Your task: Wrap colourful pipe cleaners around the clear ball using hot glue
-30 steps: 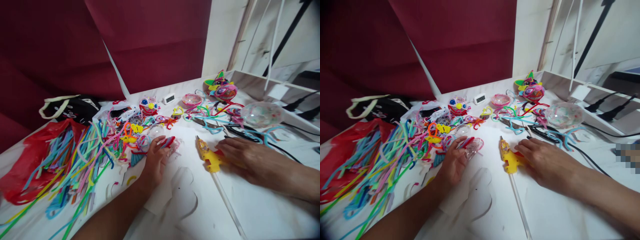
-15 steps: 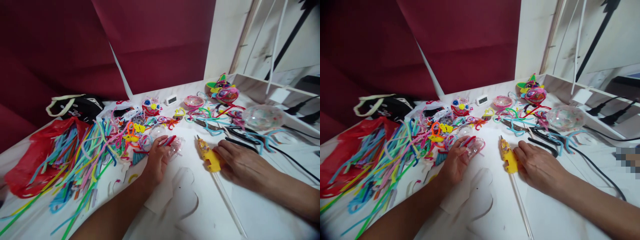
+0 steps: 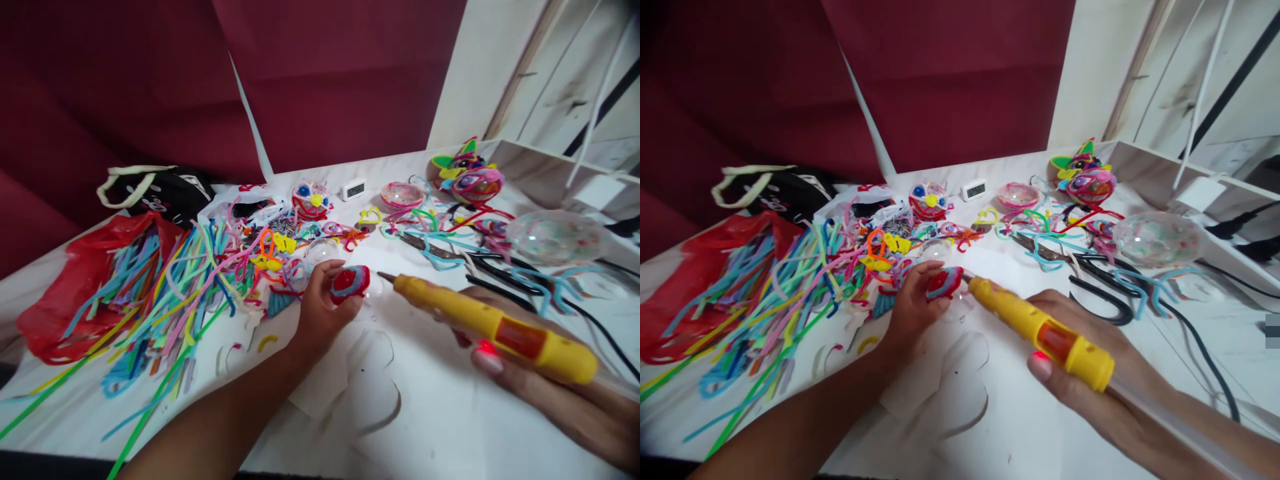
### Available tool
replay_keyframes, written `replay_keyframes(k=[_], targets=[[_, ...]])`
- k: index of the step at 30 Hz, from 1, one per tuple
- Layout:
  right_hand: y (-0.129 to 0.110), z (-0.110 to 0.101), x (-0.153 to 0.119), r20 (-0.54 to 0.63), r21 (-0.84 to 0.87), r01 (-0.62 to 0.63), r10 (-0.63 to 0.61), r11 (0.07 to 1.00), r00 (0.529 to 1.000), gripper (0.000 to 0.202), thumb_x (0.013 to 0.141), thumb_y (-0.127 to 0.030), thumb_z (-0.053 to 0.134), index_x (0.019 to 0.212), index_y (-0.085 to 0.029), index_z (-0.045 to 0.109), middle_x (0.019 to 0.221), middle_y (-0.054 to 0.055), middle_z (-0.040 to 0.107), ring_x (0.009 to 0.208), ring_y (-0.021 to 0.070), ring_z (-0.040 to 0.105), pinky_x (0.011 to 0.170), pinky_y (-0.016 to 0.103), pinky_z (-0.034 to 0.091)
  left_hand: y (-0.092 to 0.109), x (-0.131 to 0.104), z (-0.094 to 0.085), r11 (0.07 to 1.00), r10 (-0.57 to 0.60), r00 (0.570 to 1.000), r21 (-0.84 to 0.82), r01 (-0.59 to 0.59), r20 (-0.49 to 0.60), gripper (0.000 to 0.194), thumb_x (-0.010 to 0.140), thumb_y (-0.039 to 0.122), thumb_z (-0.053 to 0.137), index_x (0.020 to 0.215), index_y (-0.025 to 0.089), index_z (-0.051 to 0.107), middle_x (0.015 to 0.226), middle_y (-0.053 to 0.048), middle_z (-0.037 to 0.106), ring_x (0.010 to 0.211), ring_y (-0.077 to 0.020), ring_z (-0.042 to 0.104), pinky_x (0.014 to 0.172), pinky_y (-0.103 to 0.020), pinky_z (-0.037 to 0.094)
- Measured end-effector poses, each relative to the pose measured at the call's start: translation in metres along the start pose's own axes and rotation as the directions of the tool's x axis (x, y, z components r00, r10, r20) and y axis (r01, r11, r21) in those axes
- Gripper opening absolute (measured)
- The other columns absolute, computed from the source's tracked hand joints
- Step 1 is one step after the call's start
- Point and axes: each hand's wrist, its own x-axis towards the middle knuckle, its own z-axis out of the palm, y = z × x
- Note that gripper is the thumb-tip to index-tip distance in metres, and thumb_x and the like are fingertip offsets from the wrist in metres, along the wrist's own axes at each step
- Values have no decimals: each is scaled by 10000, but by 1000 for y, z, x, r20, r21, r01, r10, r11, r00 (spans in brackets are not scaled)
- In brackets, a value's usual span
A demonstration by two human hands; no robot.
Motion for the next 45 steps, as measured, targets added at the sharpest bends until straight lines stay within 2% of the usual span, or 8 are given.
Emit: replay_keyframes(k=[3, 8, 12, 17, 22, 26, 31, 45], targets=[[0, 12, -8, 23, 86, -48, 47, 995, 999, 489, 935, -406, 512, 1403, -482, 394, 1004, -1, 714, 706, 247, 701, 507, 314, 598, 2, -2, 1, 999, 37, 999, 32, -37, 10, 503, 616, 107, 764, 1076, 235, 608, 987, -22, 682, 881, -168, 664, 824, -292, 525], [7, 18, -15, -9, 108, -27, 28, 994, 1000, 576, 929, -349, 482, 1416, -593, 296, 1040, -7, 696, 750, 257, 703, 546, 340, 604, 5, -5, 3, 997, 32, 999, 68, -32, 4, 526, 606, 66, 757, 1078, 250, 616, 1042, -27, 660, 921, -176, 650, 856, -300, 523], [10, 19, -17, 14, 74, -25, 24, 997, 1000, 589, 920, -366, 500, 1437, -556, 291, 1108, 4, 693, 825, 285, 719, 605, 362, 616, 5, -5, 4, 996, 37, 999, 77, -37, 5, 530, 596, 71, 765, 1074, 245, 617, 1051, -31, 657, 928, -183, 646, 861, -303, 521], [7, 24, -17, -9, 23, -3, 3, 1000, 1000, 533, 960, -386, 443, 1449, -532, 288, 1114, 2, 691, 784, 262, 720, 597, 339, 602, 6, -6, 5, 995, 46, 999, 93, -47, 17, 531, 601, 68, 762, 1078, 243, 607, 1037, -28, 654, 928, -185, 651, 869, -311, 513], [10, 25, -18, 0, 36, 1, -1, 999, 1000, 590, 943, -357, 464, 1459, -563, 265, 1011, -16, 703, 744, 264, 709, 539, 340, 592, 10, -7, 7, 998, 21, 1000, 58, -21, 4, 531, 568, 74, 779, 1047, 236, 617, 1009, -32, 656, 898, -195, 648, 849, -329, 509], [12, 24, -19, 7, 76, 5, -6, 997, 1000, 593, 926, -328, 473, 1435, -586, 314, 1036, -8, 679, 776, 279, 707, 584, 375, 625, 10, -7, 7, 997, 27, 1000, 68, -28, 6, 534, 563, 80, 782, 1044, 241, 617, 1006, -31, 660, 907, -198, 647, 863, -335, 508], [10, 22, -15, 9, 117, 7, -8, 993, 1000, 610, 928, -319, 482, 1438, -597, 296, 990, -8, 664, 740, 264, 694, 574, 353, 614, 9, -8, 7, 995, 36, 999, 94, -37, 15, 522, 581, 102, 768, 1058, 240, 606, 1026, -40, 661, 916, -206, 650, 863, -339, 515], [2, 25, -15, -38, 61, 32, -30, 998, 999, 520, 980, -351, 410, 1444, -543, 275, 894, 3, 640, 754, 258, 673, 595, 355, 576, 11, -9, 8, 990, 38, 999, 138, -41, 21, 520, 596, 129, 766, 1074, 231, 591, 1051, -50, 657, 922, -207, 652, 855, -338, 522]])
